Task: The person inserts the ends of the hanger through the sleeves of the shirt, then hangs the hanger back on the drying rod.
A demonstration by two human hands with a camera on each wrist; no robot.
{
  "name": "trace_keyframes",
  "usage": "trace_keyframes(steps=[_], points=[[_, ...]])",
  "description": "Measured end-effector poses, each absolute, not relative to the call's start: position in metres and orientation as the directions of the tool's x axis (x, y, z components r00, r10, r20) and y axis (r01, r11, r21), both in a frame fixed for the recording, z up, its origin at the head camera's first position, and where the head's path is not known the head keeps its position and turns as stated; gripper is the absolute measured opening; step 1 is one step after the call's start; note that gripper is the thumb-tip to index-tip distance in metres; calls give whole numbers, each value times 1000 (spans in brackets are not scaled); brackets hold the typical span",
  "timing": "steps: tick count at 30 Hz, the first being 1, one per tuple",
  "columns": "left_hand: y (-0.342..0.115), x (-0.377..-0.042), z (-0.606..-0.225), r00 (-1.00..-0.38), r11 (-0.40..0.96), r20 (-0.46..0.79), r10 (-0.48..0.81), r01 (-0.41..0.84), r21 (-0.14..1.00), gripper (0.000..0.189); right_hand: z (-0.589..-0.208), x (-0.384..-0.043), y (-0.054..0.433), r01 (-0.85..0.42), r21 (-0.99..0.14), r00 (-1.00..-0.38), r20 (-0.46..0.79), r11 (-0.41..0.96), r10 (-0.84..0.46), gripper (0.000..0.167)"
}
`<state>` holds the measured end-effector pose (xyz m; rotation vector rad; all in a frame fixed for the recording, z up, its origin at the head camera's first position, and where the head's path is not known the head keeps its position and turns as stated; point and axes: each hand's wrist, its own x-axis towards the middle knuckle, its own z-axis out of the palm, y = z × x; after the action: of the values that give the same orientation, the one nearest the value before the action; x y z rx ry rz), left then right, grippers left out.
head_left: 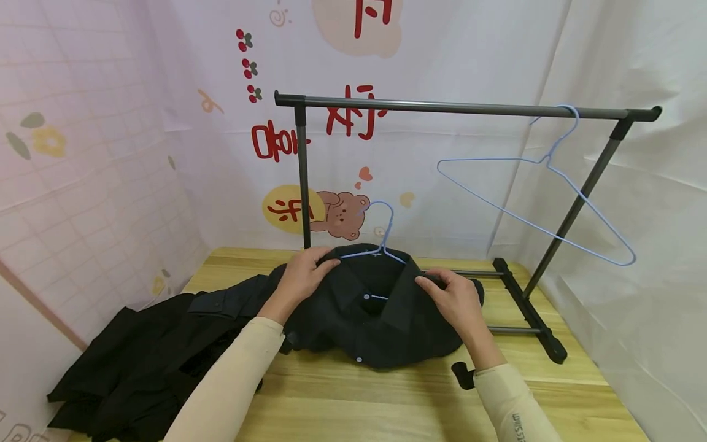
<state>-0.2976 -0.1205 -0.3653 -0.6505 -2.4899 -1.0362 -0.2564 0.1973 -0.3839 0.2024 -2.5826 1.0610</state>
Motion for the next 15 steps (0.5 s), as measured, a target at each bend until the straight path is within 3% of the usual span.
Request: trace_keyframes(steps=[4,11,15], points=[[-139,-302,-353,-836,636,520,176,500,588,21,-385,-258,216,-210,-691,-955,298,692,7,55],[-162,-308,-336,-842,613,539,2,427,664,32,-394,-258,243,-117,-848,-982,175,517,64,54],[-170,-309,-333,-816,600,571,-91,412,685,28,-399,-260,253,-54,-849,-995,91,526,45,53]])
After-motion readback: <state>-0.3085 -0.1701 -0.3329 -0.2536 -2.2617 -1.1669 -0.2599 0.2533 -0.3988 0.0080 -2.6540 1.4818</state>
